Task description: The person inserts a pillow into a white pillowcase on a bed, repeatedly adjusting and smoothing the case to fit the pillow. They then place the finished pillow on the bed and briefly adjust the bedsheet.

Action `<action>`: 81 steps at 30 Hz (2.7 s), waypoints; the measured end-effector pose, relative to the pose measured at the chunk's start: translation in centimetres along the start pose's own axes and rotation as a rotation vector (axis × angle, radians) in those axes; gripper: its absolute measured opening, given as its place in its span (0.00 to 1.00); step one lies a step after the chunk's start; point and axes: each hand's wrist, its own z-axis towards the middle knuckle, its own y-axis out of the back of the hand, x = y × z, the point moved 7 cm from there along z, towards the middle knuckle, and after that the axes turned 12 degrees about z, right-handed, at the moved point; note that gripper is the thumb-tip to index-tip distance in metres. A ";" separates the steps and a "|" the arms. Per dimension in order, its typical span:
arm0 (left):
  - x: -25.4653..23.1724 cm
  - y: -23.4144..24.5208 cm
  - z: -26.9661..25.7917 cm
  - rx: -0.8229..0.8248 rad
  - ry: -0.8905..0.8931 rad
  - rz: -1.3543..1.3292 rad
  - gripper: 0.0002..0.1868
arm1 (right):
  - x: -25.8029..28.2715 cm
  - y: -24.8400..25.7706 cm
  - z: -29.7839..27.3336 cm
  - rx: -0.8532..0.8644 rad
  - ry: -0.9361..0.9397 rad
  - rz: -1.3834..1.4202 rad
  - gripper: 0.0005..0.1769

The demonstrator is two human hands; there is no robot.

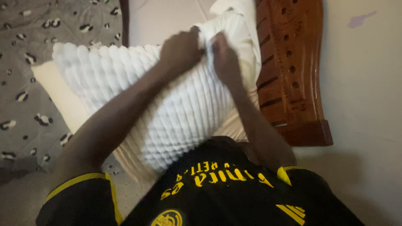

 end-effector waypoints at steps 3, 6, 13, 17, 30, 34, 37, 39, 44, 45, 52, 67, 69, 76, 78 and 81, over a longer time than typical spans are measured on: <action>-1.6 -4.1 -4.5 0.054 0.039 0.031 0.19 | -2.1 -2.2 -7.3 0.101 0.056 0.132 0.15; -1.4 -7.9 -7.1 0.165 0.059 0.041 0.18 | -5.9 -3.1 -9.3 0.235 -0.051 0.141 0.14; -3.2 -18.9 -12.1 -0.021 0.033 -0.067 0.06 | -16.4 -4.5 -11.4 -0.096 -0.095 -0.033 0.20; -1.8 -28.0 -14.0 0.025 0.065 -0.118 0.07 | -20.3 -7.0 -12.4 0.083 -0.082 -0.179 0.21; -1.1 -42.8 -20.5 0.643 -0.125 -0.167 0.33 | -29.8 -6.6 -23.8 0.384 -0.543 -0.323 0.25; 4.0 -37.2 -21.5 0.856 0.043 -0.482 0.27 | -32.6 -3.2 -24.8 0.220 -0.530 -0.254 0.19; 8.8 -35.7 -22.8 0.898 0.204 -0.232 0.39 | -32.3 -3.0 -25.5 0.257 -0.443 -0.285 0.20; 9.2 -36.3 -23.6 0.857 0.209 -0.197 0.43 | -30.9 -4.0 -24.9 0.227 -0.282 -0.267 0.21; 4.9 -39.5 -25.8 0.688 0.012 -0.172 0.13 | -31.4 -10.5 -22.2 0.357 -0.453 -0.327 0.32; 4.9 -39.4 -26.1 0.638 0.041 -0.211 0.13 | -31.5 -11.7 -21.9 0.399 -0.494 -0.319 0.30; 2.7 -34.7 -28.3 0.352 0.281 -0.329 0.12 | -28.4 -13.1 -26.7 0.660 -0.664 0.381 0.49; -5.3 -30.5 -25.7 0.513 -0.236 -0.290 0.10 | -40.0 -15.8 -16.9 0.569 -0.541 -0.571 0.33; -5.5 -30.4 -25.5 0.475 -0.258 -0.297 0.09 | -40.2 -17.1 -17.9 0.466 -0.570 -0.583 0.25; -4.7 -30.2 -26.2 0.507 -0.129 -0.308 0.08 | -32.5 -14.0 -19.9 0.880 -0.530 -0.124 0.25; -3.9 -30.6 -26.2 0.584 -0.138 -0.323 0.10 | -29.4 -11.7 -20.3 0.943 -0.539 -0.059 0.32; -2.3 -32.2 -24.5 0.716 -0.284 -0.599 0.18 | -25.7 -8.5 -21.5 0.920 -0.664 0.202 0.48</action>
